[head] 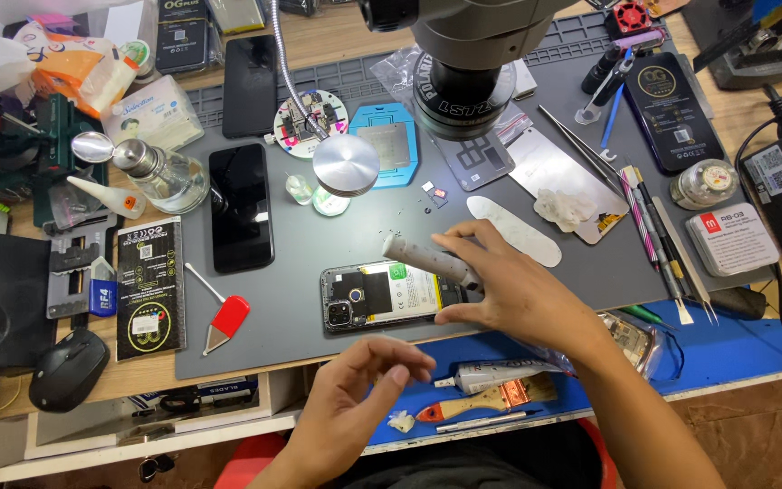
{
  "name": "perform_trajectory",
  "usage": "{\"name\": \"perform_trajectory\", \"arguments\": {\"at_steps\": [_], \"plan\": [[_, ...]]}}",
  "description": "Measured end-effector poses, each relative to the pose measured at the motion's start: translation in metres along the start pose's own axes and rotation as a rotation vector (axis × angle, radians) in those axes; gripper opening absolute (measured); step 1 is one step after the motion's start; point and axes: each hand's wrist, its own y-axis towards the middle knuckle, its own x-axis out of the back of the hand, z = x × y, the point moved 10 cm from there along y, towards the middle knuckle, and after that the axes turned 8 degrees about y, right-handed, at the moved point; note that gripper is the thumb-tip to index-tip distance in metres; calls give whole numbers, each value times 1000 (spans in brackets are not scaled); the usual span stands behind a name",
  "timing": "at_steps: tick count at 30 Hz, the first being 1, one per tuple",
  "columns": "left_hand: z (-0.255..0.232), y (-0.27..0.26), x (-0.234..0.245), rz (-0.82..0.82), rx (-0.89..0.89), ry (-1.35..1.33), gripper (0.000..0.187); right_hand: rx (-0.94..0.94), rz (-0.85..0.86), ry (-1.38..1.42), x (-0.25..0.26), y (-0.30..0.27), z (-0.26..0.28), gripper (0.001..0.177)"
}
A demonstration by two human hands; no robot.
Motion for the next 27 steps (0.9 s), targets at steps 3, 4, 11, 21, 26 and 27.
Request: {"name": "perform_trajectory", "arguments": {"at_steps": [3, 4, 11, 21, 26, 27], "plan": [[-51, 11, 5, -153, -525, 604, 18, 225, -191, 280, 25, -12, 18, 46], [-43, 22, 9, -157, -524, 603, 18, 226, -188, 278, 23, -14, 18, 46], [-32, 50, -14, -333, -903, 1339, 23, 601, -412, 651, 27, -7, 21, 32], [-33, 49, -20, -349, -894, 1413, 22, 754, -458, 678, 20, 18, 29, 24], [-30, 50, -20, -332, -877, 1423, 25, 758, -471, 650, 21, 21, 30, 22], [-30, 51, -20, -324, -867, 1426, 26, 761, -471, 647, 22, 20, 31, 21]]}}
